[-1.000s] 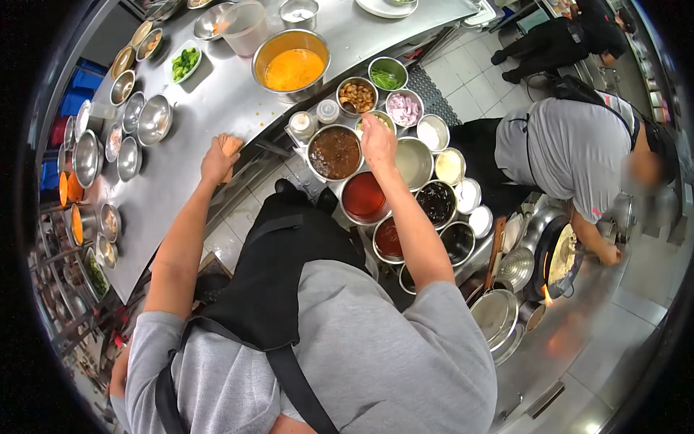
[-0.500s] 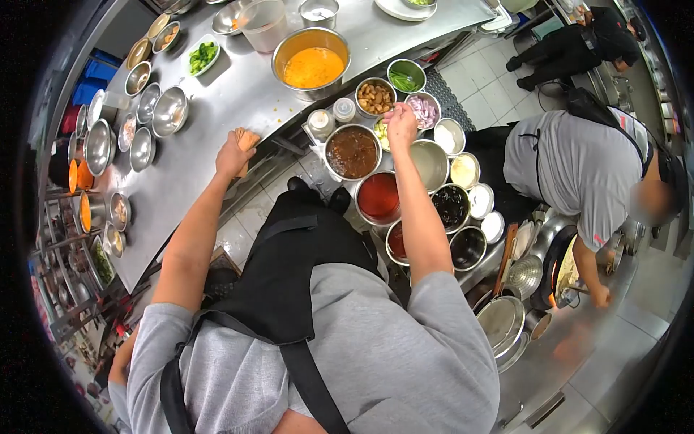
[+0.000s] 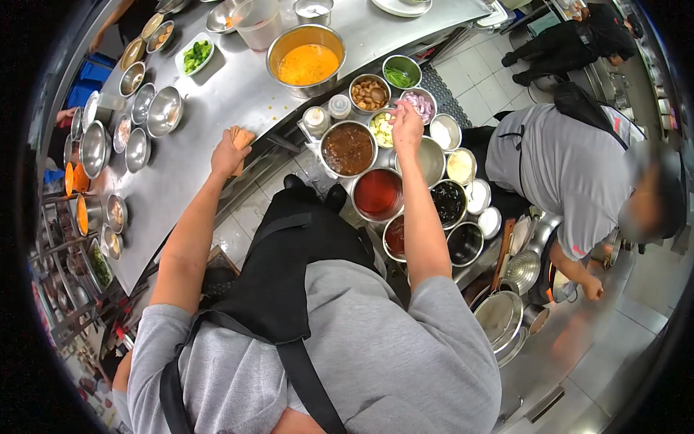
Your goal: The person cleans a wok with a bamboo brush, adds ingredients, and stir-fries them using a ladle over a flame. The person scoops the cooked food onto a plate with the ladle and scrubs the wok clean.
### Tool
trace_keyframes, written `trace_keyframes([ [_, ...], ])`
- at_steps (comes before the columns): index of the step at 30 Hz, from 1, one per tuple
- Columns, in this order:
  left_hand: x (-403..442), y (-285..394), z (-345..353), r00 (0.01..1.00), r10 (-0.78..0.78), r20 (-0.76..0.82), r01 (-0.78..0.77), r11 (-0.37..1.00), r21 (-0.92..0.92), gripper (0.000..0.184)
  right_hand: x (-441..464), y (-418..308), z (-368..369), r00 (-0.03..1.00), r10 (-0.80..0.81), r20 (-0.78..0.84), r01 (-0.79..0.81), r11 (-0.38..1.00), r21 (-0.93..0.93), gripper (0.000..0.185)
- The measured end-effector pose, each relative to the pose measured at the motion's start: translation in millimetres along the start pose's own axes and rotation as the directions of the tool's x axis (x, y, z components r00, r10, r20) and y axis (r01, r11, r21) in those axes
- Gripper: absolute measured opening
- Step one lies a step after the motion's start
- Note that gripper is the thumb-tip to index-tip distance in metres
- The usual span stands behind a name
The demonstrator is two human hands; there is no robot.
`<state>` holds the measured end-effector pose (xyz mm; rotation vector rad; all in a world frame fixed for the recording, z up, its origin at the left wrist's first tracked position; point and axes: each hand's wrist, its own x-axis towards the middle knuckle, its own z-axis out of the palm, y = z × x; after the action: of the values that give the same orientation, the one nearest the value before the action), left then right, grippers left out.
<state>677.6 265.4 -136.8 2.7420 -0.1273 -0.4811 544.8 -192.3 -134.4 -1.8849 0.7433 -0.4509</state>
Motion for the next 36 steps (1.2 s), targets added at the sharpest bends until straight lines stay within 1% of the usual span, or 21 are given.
trace_keyframes([
  [1, 0, 1, -2, 1.0, -0.008, 0.009, 0.008, 1.0, 0.008, 0.069, -1, -2, -2, 0.991, -0.135, 0.004, 0.133, 0.972, -0.193, 0.028],
  [2, -2, 2, -3, 1.0, -0.01, 0.007, 0.01, 1.0, 0.006, 0.069, -1, -4, -2, 0.991, -0.137, 0.006, 0.135, 0.972, -0.194, 0.028],
  [5, -5, 7, -7, 1.0, -0.022, 0.006, 0.022, 1.0, 0.01, 0.064, 1, -2, -1, 0.983, -0.172, 0.063, 0.181, 0.861, -0.476, 0.027],
  [6, -6, 6, -6, 1.0, -0.022, 0.009, 0.022, 1.0, 0.008, 0.064, 0, -3, 0, 0.984, -0.171, 0.055, 0.177, 0.863, -0.474, 0.027],
  [8, -4, 6, -6, 1.0, -0.017, 0.004, 0.017, 1.0, 0.007, 0.064, 4, -6, 7, 0.982, 0.186, 0.042, -0.186, 0.982, -0.006, 0.026],
  [9, -4, 6, -6, 1.0, -0.02, -0.002, 0.02, 1.0, 0.005, 0.064, 3, -11, 9, 0.982, 0.185, 0.04, -0.185, 0.983, -0.001, 0.026],
  [11, -5, 6, -6, 1.0, -0.022, -0.007, 0.022, 1.0, 0.007, 0.064, -3, -18, 11, 0.997, 0.03, -0.073, -0.035, 0.996, -0.078, 0.026],
  [12, -4, 6, -6, 1.0, -0.025, 0.003, 0.025, 1.0, 0.011, 0.064, -6, -14, 12, 0.993, -0.085, -0.081, 0.066, 0.975, -0.212, 0.026],
  [13, -4, 6, -6, 1.0, -0.028, 0.013, 0.027, 1.0, 0.013, 0.064, -6, -7, 14, 0.993, -0.082, -0.084, 0.063, 0.976, -0.211, 0.026],
  [15, -3, 4, -5, 1.0, -0.016, 0.015, 0.016, 1.0, 0.012, 0.064, -5, 3, 21, 0.927, -0.376, 0.013, 0.324, 0.78, -0.535, 0.025],
  [16, -3, 4, -3, 1.0, -0.006, 0.016, 0.006, 1.0, 0.009, 0.064, -3, 6, 27, 0.989, -0.142, 0.035, 0.145, 0.931, -0.335, 0.025],
  [19, -3, 4, -2, 1.0, 0.002, -0.008, -0.002, 1.0, 0.019, 0.063, -2, -17, 19, 0.999, -0.029, -0.015, 0.027, 0.986, -0.163, 0.025],
  [21, -3, 3, -3, 1.0, -0.002, 0.0, 0.002, 1.0, 0.023, 0.063, -4, -23, 22, 0.998, -0.019, -0.054, 0.012, 0.991, -0.133, 0.024],
  [23, -3, 5, -3, 1.0, 0.004, 0.009, -0.004, 1.0, 0.021, 0.062, 2, -18, 26, 0.958, -0.283, -0.046, 0.237, 0.87, -0.432, 0.024],
  [24, -4, 6, -3, 1.0, 0.0, 0.013, 0.0, 1.0, 0.017, 0.062, 5, -16, 30, 0.988, -0.153, -0.014, 0.137, 0.921, -0.364, 0.025],
  [28, -6, 8, -7, 1.0, 0.008, -0.01, -0.008, 1.0, 0.013, 0.062, 6, -16, 30, 0.993, -0.069, -0.096, 0.041, 0.961, -0.272, 0.025],
  [31, -2, 6, -3, 1.0, -0.011, 0.009, 0.01, 1.0, 0.025, 0.061, 12, 3, 38, 0.999, 0.022, -0.043, -0.028, 0.987, -0.16, 0.026],
  [32, -1, 7, -2, 1.0, -0.004, 0.009, 0.003, 1.0, 0.023, 0.061, 16, 10, 41, 0.996, 0.09, 0.005, -0.09, 0.993, 0.077, 0.025],
  [33, 0, 7, -3, 1.0, -0.004, 0.008, 0.004, 1.0, 0.029, 0.062, 22, 15, 42, 0.996, 0.087, 0.001, -0.087, 0.993, 0.079, 0.025],
  [35, -3, 6, -4, 1.0, 0.0, 0.012, -0.001, 0.999, 0.041, 0.062, 26, 26, 43, 0.949, 0.309, 0.068, -0.302, 0.823, 0.482, 0.024],
  [36, -2, 7, -4, 1.0, 0.005, 0.005, -0.005, 0.999, 0.038, 0.062, 26, 24, 43, 0.939, 0.339, 0.056, -0.314, 0.782, 0.538, 0.023],
])
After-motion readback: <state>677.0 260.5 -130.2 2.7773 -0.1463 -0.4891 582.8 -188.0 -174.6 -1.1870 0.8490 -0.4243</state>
